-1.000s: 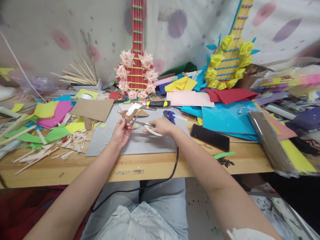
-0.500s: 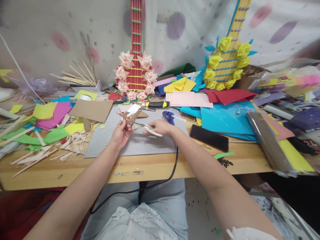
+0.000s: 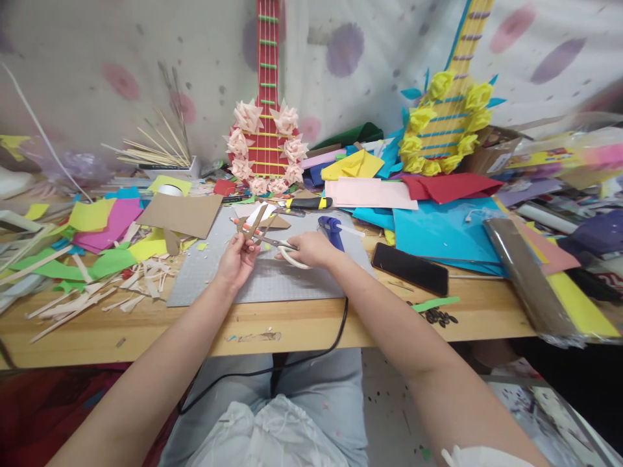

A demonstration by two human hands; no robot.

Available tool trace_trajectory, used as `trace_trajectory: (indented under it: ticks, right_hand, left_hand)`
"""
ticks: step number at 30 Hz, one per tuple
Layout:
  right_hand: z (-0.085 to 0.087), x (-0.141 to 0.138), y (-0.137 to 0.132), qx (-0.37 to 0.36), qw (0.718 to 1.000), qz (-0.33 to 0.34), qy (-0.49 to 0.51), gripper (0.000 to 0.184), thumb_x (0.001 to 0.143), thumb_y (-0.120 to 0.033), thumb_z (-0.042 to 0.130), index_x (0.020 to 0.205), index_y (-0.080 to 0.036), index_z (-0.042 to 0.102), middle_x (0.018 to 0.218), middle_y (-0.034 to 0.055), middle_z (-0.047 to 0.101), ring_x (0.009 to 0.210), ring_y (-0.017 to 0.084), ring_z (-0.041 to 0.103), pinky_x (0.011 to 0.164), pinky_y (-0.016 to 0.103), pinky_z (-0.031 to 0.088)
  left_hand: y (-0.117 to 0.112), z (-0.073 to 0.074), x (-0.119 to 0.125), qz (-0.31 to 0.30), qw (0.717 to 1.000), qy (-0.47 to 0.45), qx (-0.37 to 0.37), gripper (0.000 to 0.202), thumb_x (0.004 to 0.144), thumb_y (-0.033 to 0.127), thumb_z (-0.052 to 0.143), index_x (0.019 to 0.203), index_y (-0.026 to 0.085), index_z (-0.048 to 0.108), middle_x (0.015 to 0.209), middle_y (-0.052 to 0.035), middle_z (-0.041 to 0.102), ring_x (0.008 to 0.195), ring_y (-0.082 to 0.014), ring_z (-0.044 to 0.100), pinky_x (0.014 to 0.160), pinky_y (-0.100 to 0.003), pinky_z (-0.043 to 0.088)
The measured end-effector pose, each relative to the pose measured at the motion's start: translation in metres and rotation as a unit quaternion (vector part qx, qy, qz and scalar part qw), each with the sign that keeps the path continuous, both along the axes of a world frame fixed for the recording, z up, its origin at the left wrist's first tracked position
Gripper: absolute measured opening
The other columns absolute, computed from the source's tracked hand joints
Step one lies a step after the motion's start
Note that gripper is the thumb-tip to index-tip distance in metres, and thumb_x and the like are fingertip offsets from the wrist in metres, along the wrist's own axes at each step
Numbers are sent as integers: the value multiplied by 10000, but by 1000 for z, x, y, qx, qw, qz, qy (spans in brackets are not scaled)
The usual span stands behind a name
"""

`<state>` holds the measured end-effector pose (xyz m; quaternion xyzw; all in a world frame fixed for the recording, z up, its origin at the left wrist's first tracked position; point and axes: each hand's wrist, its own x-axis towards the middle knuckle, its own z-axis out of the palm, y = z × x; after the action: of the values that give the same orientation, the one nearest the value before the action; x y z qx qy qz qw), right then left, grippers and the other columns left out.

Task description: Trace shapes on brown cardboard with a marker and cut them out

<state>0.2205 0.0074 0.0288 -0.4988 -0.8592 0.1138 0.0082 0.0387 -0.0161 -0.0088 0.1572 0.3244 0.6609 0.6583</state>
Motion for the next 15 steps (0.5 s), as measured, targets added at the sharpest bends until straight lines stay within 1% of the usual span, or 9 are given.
trace_trajectory:
  ticks: [2, 6, 10, 15]
  right_hand:
    - [-2, 0, 0, 4, 1000, 2, -2, 579, 735, -700, 377, 822, -196, 649, 736, 60, 655, 640, 153, 533, 534, 233, 240]
    - [-1, 6, 2, -14, 1000, 14, 0, 581, 732, -709, 368, 867, -214, 641, 784, 53, 664, 672, 157, 544, 548, 228, 261]
    - [5, 10, 4, -30, 999, 13, -11, 609, 710, -732, 365, 892, -222, 643, 820, 54, 668, 699, 165, 550, 556, 231, 276]
    - [13, 5, 5, -42, 999, 14, -9, 613, 700, -738, 374, 879, -222, 651, 808, 49, 666, 685, 161, 549, 551, 232, 269]
  left_hand:
    - [0, 0, 0, -1, 1000, -7, -2, 204, 863, 178, 449, 661, 171, 472, 503, 40, 562, 432, -44, 524, 562, -179, 519]
    - [0, 1, 0, -10, 1000, -15, -3, 201, 869, 176, 440, 675, 170, 494, 499, 41, 562, 426, -41, 525, 552, -166, 519]
    - [0, 0, 1, -18, 1000, -18, 9, 192, 857, 187, 471, 667, 169, 486, 496, 46, 558, 427, -38, 525, 548, -154, 517]
    - [0, -1, 1, -21, 1000, -9, 9, 173, 842, 208, 503, 674, 171, 477, 494, 50, 552, 434, -41, 521, 559, -162, 521]
